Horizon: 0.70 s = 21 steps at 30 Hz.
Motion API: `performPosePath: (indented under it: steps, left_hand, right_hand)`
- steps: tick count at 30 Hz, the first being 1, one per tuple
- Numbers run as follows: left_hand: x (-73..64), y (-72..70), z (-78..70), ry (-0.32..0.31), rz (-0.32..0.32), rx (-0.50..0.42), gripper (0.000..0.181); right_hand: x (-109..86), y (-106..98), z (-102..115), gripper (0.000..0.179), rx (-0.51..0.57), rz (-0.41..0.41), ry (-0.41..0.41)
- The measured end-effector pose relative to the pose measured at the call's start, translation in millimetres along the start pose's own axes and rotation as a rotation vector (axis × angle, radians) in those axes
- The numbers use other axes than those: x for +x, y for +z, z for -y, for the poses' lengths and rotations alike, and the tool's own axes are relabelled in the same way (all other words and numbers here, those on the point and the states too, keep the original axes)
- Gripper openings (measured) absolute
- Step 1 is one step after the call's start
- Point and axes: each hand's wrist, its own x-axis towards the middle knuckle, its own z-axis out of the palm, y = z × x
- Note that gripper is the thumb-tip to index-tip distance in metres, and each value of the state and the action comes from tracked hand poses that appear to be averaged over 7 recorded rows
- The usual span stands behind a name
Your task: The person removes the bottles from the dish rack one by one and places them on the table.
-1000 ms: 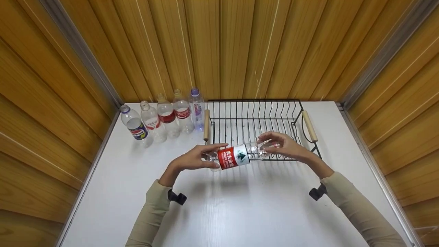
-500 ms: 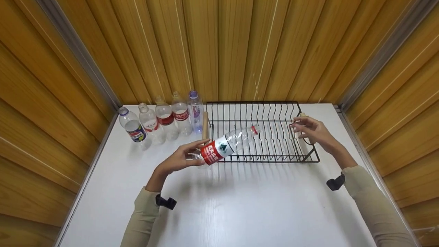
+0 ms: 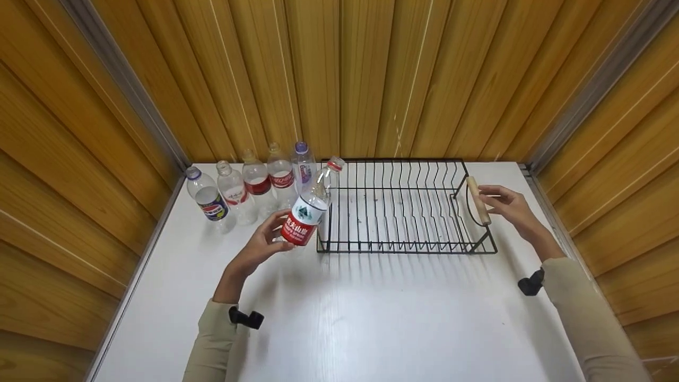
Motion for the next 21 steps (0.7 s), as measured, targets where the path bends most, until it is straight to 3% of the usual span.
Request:
performPosePath:
  steps: [5, 12, 21]
  left_hand:
    - [-1.6, -2.5, 5.9, -0.033, -0.011, -0.013, 0.091]
    - [-3.6, -8.6, 15.1, -0.055, -0.008, -0.041, 0.094]
    - [-8.8, -19.4, 23.3, -0.079, -0.056, -0.133, 0.093]
  right_hand:
    - [-1.0, -1, -9, 0.060, -0.042, 0.017, 0.057]
    - [-4.4, -4, -19, 0.059, -0.061, 0.046, 0.046]
    - [-5.8, -5, -29, 0.062, 0.051, 0.091, 0.088]
